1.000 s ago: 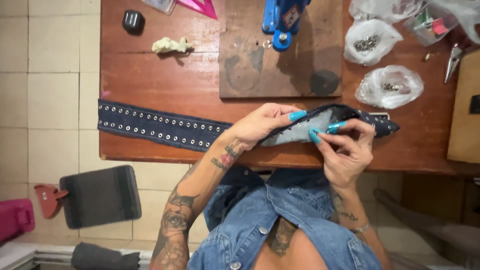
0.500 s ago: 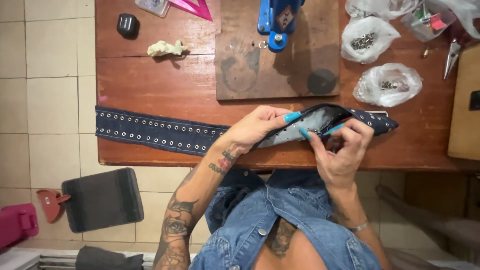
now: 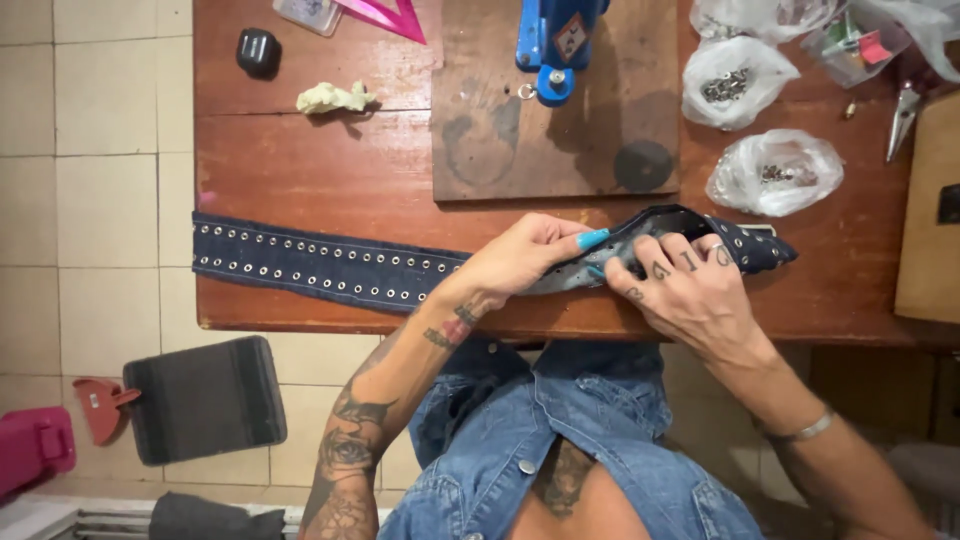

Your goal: Attaching metal eyelets to a leather belt using a manual hand press

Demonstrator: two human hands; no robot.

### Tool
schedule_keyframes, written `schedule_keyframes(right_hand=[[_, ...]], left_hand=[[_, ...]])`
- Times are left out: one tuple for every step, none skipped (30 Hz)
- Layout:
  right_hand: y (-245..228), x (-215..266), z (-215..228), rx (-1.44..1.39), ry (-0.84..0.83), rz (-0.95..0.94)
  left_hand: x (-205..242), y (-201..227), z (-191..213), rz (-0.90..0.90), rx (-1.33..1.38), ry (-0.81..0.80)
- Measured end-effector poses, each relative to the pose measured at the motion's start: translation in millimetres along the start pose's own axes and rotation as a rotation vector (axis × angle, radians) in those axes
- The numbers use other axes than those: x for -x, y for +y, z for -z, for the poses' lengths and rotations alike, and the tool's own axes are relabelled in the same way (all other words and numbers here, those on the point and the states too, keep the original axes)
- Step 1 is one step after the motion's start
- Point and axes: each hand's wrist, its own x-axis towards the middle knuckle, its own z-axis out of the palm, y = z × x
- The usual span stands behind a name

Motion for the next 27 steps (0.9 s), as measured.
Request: schedule_keyframes(right_hand=[[0.2, -2.0, 0.4, -0.005, -0.021, 0.034], [0.5, -4.0, 0.8, -0.009, -0.042, 0.068], [0.4, -4.0, 0.0, -0.01, -0.04, 0.069], [0.6, -4.0, -0.7, -0.007, -0.062, 0.083], [1.6, -4.2, -1.3, 0.001, -0.085, 0.095], [3.2, -6.3, -2.3, 0.005, -0.082, 0.094], [3.7, -7.2, -2.3, 0.004, -0.069, 0.133], [4.1, -8.1, -2.4, 0.002, -0.055, 0.171], [5.0, -9.8, -2.4, 0.003, -0.053, 0.172], [5.6, -11.6, -2.5, -0.016, -0.053, 0.182], [6.3, -12.5, -2.1, -0.036, -0.055, 0.194], [6.9, -10.4, -5.7, -0.037, -0.055, 0.196], [6.6, -7.7, -8.4, -0.016, -0.055, 0.173], [6.2, -5.0, -11.2, 0.006, -0.056, 0.151], [6.1, -3.5, -13.7, 0.004, -0.054, 0.155], [6.1, -2.0, -16.0, -0.017, -0.053, 0.15], [5.7, -0.4, -17.9, -0.038, -0.053, 0.143], [5.5, -2.0, -17.9, -0.04, -0.052, 0.145], [5.7, -2.4, -16.9, -0.041, -0.021, 0.149], [5.9, -2.7, -16.0, -0.043, 0.009, 0.152], [5.5, -4.6, -14.4, -0.045, 0.008, 0.154], [4.8, -6.5, -12.6, -0.045, 0.031, 0.149], [5.1, -9.9, -12.2, -0.043, 0.059, 0.146], [6.3, -12.7, -11.5, -0.044, 0.063, 0.151], [6.6, -14.4, -9.6, 0.004, 0.033, 0.169], [6.8, -16.0, -7.6, 0.051, 0.002, 0.186], [7.1, -17.1, -7.7, 0.05, 0.008, 0.191]], left_hand=[[1.5, 0.7, -1.1, -0.01, -0.012, 0.004], [2.9, 1.4, -2.1, -0.02, -0.024, 0.008], [1.9, -0.6, -2.7, -0.022, -0.025, 0.01], [0.5, -2.5, -3.4, -0.03, -0.031, 0.013], [-1.9, -3.5, -4.2, -0.038, -0.039, 0.012], [-3.8, -4.1, -2.9, -0.04, -0.043, 0.01], [-4.8, -6.1, -2.3, -0.035, -0.051, 0.02], [-5.6, -8.2, -1.5, -0.029, -0.059, 0.031], [-6.9, -9.5, -0.3, -0.03, -0.061, 0.032], [-8.0, -10.8, 1.1, -0.032, -0.058, 0.032], [-9.2, -13.2, 1.9, -0.034, -0.052, 0.033], [-10.3, -15.3, 3.4, -0.035, -0.051, 0.034], [-10.5, -18.5, 4.5, -0.033, -0.054, 0.031], [-10.5, -21.7, 5.6, -0.032, -0.058, 0.027], [-10.5, -20.8, 4.5, -0.035, -0.056, 0.031], [-10.4, -19.8, 3.2, -0.034, -0.058, 0.035], [-9.8, -18.8, 1.7, -0.031, -0.061, 0.038], [-10.4, -21.4, 4.7, -0.032, -0.059, 0.041], [-12.2, -24.4, 7.0, -0.022, -0.02, 0.045], [-14.0, -27.5, 9.2, -0.01, 0.019, 0.049], [-14.0, -26.0, 7.1, -0.011, 0.022, 0.05], [-13.7, -24.5, 5.1, -0.003, -0.005, 0.068], [-14.3, -21.4, 4.1, -0.001, -0.035, 0.087], [-16.6, -21.9, 6.8, -0.007, -0.035, 0.09], [-18.2, -23.5, 8.5, 0.002, -0.049, 0.097], [-19.8, -25.0, 10.2, 0.012, -0.062, 0.103], [-18.0, -22.8, 8.0, 0.007, -0.063, 0.109]])
